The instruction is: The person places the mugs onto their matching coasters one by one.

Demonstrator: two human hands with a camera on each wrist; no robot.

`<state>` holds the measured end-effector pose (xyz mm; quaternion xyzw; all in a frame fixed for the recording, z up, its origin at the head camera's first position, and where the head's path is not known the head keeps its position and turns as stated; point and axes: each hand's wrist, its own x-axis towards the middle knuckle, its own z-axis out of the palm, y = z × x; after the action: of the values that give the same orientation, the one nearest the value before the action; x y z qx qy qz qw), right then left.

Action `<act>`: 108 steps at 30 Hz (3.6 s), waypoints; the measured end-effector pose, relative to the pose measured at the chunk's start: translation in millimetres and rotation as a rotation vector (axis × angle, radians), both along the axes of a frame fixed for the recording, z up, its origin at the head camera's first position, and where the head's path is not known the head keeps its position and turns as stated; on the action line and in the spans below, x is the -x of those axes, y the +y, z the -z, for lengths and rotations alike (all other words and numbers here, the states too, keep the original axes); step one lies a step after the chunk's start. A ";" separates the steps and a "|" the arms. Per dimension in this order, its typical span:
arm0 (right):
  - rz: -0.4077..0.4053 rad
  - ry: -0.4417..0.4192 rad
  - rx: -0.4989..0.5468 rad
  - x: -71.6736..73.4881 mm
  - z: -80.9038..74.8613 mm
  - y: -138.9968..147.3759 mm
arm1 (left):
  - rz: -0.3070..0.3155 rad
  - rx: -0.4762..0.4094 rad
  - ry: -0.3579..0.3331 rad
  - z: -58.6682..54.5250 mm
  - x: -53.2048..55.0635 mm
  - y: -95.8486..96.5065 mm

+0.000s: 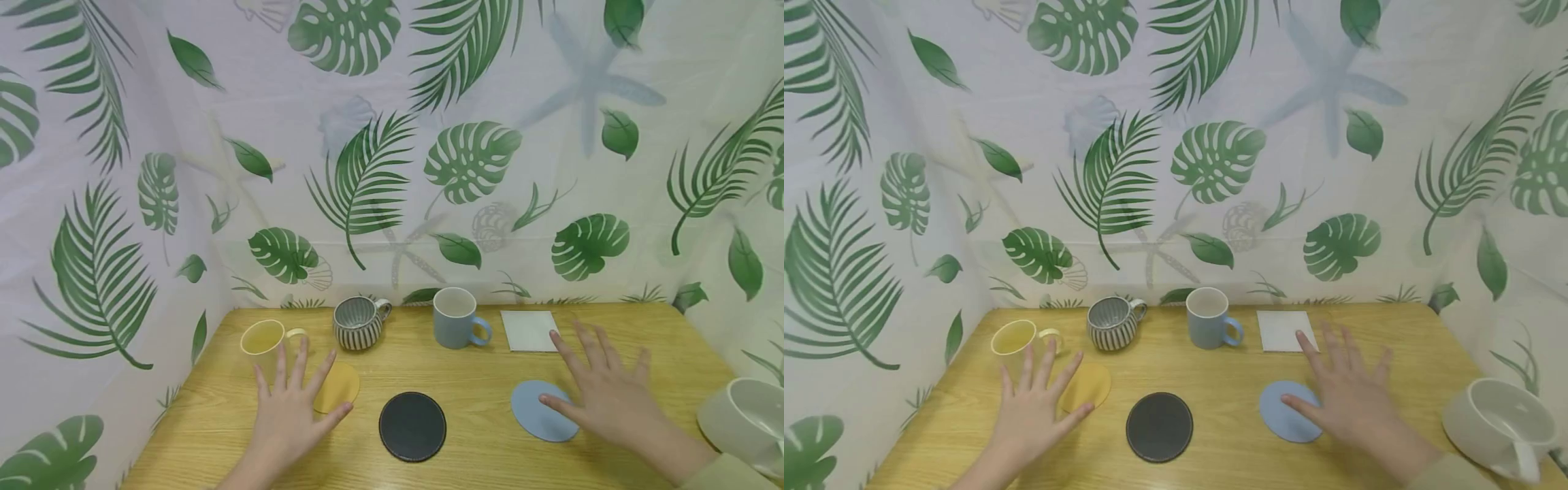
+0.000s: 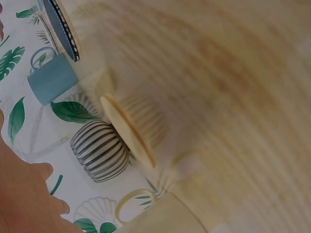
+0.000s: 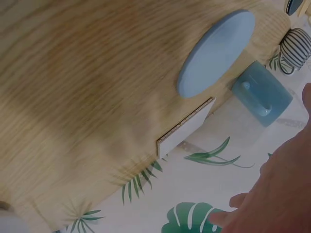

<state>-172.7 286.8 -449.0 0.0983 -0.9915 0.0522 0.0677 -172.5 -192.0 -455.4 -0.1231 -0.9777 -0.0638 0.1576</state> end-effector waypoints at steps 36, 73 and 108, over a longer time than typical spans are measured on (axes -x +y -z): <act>-0.077 0.004 -0.036 11.4 -6.8 -17.8 | -0.011 -0.097 -0.110 -6.4 6.2 -23.5; -0.287 0.041 0.047 24.3 -5.3 -118.1 | -0.065 -0.085 -0.239 24.6 -10.9 -57.2; -0.362 -0.175 -0.005 51.9 22.0 -224.8 | 0.002 0.008 -0.370 25.5 -0.8 -38.4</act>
<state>-224.7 62.0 -471.0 0.2704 -0.9598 0.0693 -0.0293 -171.7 -230.5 -480.9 -0.1110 -0.9901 -0.0817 -0.0254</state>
